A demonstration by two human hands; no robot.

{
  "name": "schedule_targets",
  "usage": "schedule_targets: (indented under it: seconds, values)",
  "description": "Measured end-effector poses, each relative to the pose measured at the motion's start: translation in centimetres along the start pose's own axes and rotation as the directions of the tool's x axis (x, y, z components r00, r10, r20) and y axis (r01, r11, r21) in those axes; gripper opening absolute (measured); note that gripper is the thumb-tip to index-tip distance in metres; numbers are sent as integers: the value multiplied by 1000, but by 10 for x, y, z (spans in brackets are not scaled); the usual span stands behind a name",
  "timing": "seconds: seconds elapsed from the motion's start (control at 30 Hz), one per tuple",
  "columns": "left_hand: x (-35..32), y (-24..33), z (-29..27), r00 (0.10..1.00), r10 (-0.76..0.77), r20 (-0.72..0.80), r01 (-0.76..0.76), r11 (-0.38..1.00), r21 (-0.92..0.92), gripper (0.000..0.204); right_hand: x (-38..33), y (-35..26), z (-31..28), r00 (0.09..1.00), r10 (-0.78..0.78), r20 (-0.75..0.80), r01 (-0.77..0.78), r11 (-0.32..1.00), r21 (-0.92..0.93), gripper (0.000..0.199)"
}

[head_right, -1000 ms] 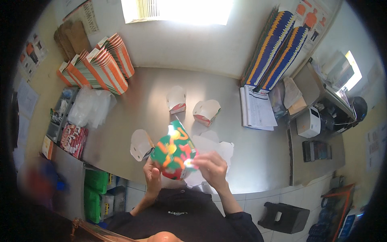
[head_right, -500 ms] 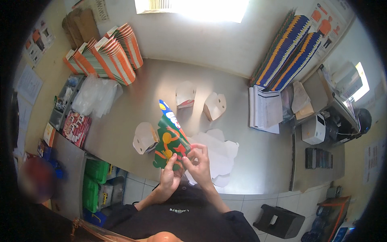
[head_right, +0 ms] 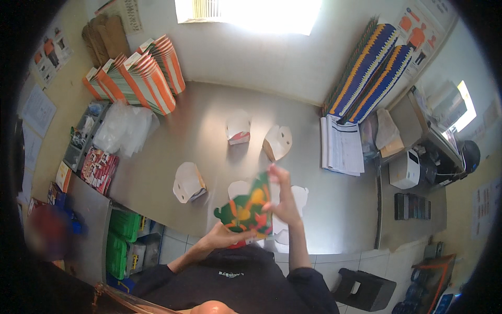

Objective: The person assembles multiple flat-packed paper food boxes by folding and interlocking the flaps on a stainless steel counter. Then the person moves to a stove and stirs scrambled eggs in a pan with a spatula.

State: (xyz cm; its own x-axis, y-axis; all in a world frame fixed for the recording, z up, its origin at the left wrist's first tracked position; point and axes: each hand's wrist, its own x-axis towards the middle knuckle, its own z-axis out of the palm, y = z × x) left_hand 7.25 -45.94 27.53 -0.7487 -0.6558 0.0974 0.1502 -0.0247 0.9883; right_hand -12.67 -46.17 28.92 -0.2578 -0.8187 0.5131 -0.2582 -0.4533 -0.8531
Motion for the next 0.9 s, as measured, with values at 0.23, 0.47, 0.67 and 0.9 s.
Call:
schedule_targets:
  seconds: [0.23, 0.47, 0.67, 0.9]
  values:
    - [1, 43, -28, 973, -136, -186, 177, 959, 223, 51, 21, -17, -8, 928, -200, 313, 333, 820, -465, 36]
    - [2, 74, -25, 997, 75, -17, -38, 675, 737, 33, 25, -100, 19, 916, -186, 355, 367, 744, -558, 25]
    - [0, 61, -25, 966, 182, -181, -33, 789, 613, 22, -10, -97, 19, 899, 63, 434, 162, 872, -463, 50]
    - [-4, 51, 0, 918, 262, -297, -18, 777, 629, 29, -41, -63, 2, 912, 135, 386, 17, 931, -365, 19]
